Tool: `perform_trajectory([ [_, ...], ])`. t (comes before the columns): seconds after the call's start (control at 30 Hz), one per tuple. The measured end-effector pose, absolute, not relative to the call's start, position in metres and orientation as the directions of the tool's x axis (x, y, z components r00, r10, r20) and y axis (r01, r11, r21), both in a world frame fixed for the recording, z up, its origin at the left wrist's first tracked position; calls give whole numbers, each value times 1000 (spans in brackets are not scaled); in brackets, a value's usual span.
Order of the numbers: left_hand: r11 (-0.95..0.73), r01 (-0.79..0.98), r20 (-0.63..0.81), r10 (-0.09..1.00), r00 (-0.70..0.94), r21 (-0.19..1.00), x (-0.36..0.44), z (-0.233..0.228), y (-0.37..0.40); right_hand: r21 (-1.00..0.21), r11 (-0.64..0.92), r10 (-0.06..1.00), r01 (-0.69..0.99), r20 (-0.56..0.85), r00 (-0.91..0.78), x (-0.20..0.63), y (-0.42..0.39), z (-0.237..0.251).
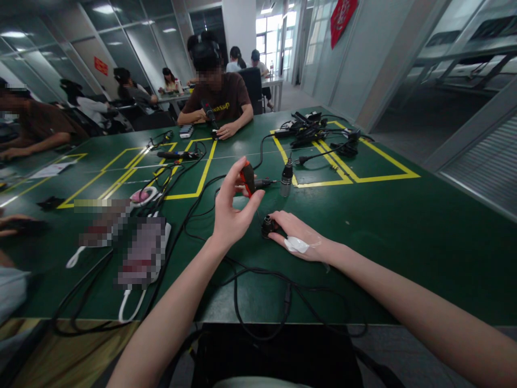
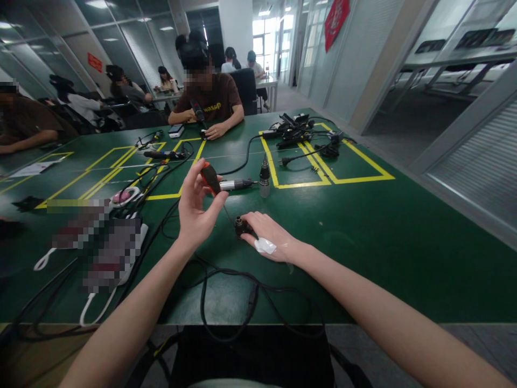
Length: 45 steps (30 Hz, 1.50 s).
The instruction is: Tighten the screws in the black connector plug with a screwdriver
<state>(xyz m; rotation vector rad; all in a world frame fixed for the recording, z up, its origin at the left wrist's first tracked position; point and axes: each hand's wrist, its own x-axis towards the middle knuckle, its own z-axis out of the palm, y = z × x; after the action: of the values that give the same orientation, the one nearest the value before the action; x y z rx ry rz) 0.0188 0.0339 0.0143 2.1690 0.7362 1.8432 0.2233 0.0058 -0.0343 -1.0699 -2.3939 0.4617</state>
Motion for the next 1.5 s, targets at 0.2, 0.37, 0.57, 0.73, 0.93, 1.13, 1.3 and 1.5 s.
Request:
perform_trajectory([
  [0.2, -845, 244, 860, 505, 74, 475, 19, 13, 37, -482, 627, 770, 612, 267, -579, 224, 7, -36],
  [0.37, -843, 219, 843, 523, 126, 491, 20, 15, 31, -492, 624, 771, 607, 266, -578, 224, 7, -36],
  [0.57, -854, 170, 838, 517, 175, 492, 18, 15, 30, -485, 636, 764, 600, 284, -580, 224, 7, -37],
  [0.73, -856, 250, 864, 491, 115, 453, 18, 15, 33, -485, 641, 759, 595, 286, -585, 224, 7, -36],
  [0.93, -829, 270, 852, 521, 52, 490, 18, 14, 34, -487, 636, 763, 599, 280, -583, 224, 6, -34],
  [1.13, -847, 181, 840, 525, 135, 500, 18, 16, 31, -485, 634, 765, 602, 281, -580, 224, 6, -34],
  [1.3, -845, 183, 840, 527, 130, 503, 19, 15, 31, -482, 632, 767, 606, 280, -577, 224, 6, -36],
  [1.5, -837, 186, 826, 542, 152, 515, 20, 15, 30, -484, 640, 761, 597, 294, -578, 224, 8, -39],
])
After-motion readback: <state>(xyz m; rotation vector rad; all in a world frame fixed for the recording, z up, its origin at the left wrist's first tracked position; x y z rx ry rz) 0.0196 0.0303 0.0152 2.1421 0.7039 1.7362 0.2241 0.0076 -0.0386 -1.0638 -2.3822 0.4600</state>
